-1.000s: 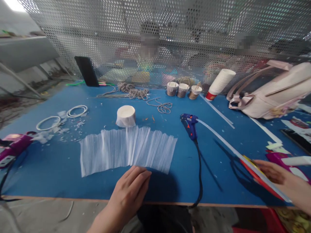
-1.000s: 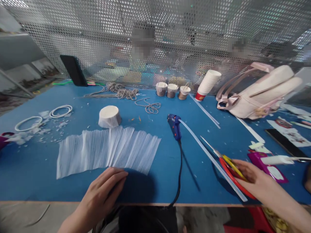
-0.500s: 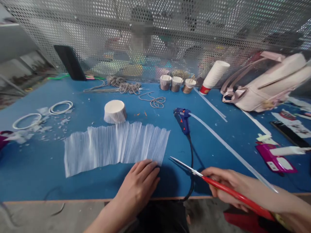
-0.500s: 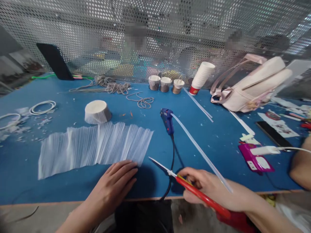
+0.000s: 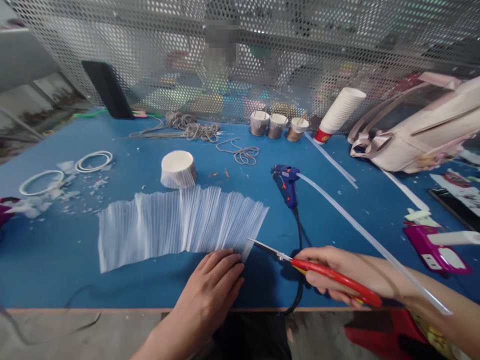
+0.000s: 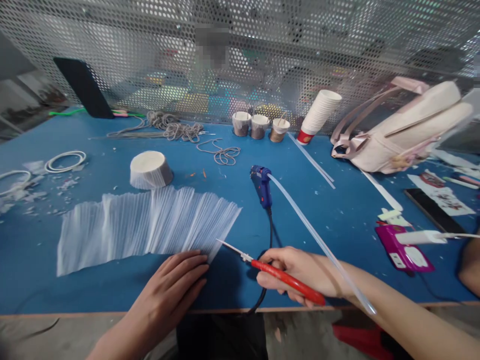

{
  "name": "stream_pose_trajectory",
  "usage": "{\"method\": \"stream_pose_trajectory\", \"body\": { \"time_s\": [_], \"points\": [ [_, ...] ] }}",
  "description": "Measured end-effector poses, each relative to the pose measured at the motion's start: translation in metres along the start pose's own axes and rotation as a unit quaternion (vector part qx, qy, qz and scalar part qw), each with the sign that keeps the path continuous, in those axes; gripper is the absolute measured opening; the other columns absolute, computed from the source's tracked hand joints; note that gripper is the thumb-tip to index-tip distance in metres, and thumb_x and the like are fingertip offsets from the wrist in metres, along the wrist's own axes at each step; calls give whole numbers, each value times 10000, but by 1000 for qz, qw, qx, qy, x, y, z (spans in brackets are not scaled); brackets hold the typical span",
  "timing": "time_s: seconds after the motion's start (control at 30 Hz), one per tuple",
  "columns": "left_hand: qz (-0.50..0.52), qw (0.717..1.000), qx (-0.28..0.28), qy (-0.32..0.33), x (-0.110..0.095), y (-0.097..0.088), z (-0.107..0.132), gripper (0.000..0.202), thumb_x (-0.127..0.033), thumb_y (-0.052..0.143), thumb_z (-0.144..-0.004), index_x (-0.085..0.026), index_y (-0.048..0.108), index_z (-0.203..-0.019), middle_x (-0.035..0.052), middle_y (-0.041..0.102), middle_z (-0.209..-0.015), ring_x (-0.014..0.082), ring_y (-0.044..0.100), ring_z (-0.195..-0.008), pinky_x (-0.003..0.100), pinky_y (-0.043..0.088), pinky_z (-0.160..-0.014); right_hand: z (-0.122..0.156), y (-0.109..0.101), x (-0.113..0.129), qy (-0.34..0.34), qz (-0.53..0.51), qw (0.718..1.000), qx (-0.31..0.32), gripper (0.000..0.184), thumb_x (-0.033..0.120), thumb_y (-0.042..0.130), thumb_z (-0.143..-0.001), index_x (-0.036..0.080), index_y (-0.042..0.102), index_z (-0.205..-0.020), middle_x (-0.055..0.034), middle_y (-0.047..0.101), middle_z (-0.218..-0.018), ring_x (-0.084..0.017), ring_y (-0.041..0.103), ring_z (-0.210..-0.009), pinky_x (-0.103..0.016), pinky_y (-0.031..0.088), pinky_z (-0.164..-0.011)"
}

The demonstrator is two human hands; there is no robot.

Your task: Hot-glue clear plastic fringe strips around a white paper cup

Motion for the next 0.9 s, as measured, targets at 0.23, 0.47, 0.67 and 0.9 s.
{"method": "stream_pose_trajectory", "body": {
  "time_s": [0.23,0.47,0.67,0.9],
  "points": [
    [54,998,-13,-21,-4,-5,6,226,-107,510,-878,-157,632,-1062,104,699,-1042,224,631,-1028,355,537,-886,1,4,1,22,7,1000,-17,298,440,556,-828,185,530,-980,92,391,-559,-32,329,-364,-112,289,-299],
    [435,846,46,-304,-9,-11,26,120,-248,530,-889,-209,644,-889,27,673,-732,132,634,-624,202,526,-551,-1,3,-22,-41,-42,998,22,273,433,571,-838,201,564,-982,119,337,-474,-43,307,-318,-129,309,-310],
    [721,467,34,-511,-22,13,21,331,-358,686,-779,-153,639,-1036,123,728,-946,186,710,-774,255,574,-666,19,9,-28,-72,80,992,-59,294,366,614,-822,242,611,-1088,56,564,-638,-63,476,-479,-137,367,-428],
    [719,425,-34,-549,-30,20,7,252,-355,690,-783,-150,675,-929,130,715,-1039,249,680,-996,257,598,-700,32,26,-46,-12,212,958,-195,700,297,741,-597,324,561,-1273,-77,691,-991,-306,655,-906,-371,535,-768]
  ]
}}
Point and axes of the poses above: each hand's wrist, its own z-axis away from the middle knuckle, its own y-axis out of the palm, x = y × z, the point moved 2 cm from there along -z, towards the middle knuckle
